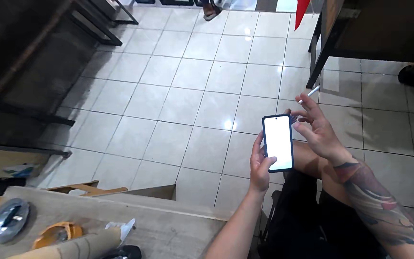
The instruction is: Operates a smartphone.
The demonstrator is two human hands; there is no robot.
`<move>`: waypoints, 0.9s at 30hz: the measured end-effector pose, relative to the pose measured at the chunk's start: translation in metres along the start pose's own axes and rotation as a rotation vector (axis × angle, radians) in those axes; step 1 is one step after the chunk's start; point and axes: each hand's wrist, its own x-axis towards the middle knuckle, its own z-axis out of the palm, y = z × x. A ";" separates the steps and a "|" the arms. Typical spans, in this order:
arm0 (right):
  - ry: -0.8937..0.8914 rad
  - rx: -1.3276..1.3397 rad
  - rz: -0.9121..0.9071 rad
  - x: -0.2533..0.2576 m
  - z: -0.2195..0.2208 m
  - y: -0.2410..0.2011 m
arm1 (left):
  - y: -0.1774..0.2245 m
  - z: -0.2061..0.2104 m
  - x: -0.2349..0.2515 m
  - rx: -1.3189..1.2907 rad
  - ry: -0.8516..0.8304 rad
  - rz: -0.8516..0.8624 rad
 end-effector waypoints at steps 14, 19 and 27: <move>0.205 0.120 -0.137 0.005 -0.005 0.011 | -0.002 0.000 0.003 -0.069 -0.002 0.089; 0.395 0.158 -0.353 0.012 -0.013 0.001 | 0.000 0.002 0.002 -0.068 0.013 0.070; 0.442 0.213 -0.670 0.023 -0.033 -0.062 | -0.001 0.000 0.003 -0.043 0.037 0.056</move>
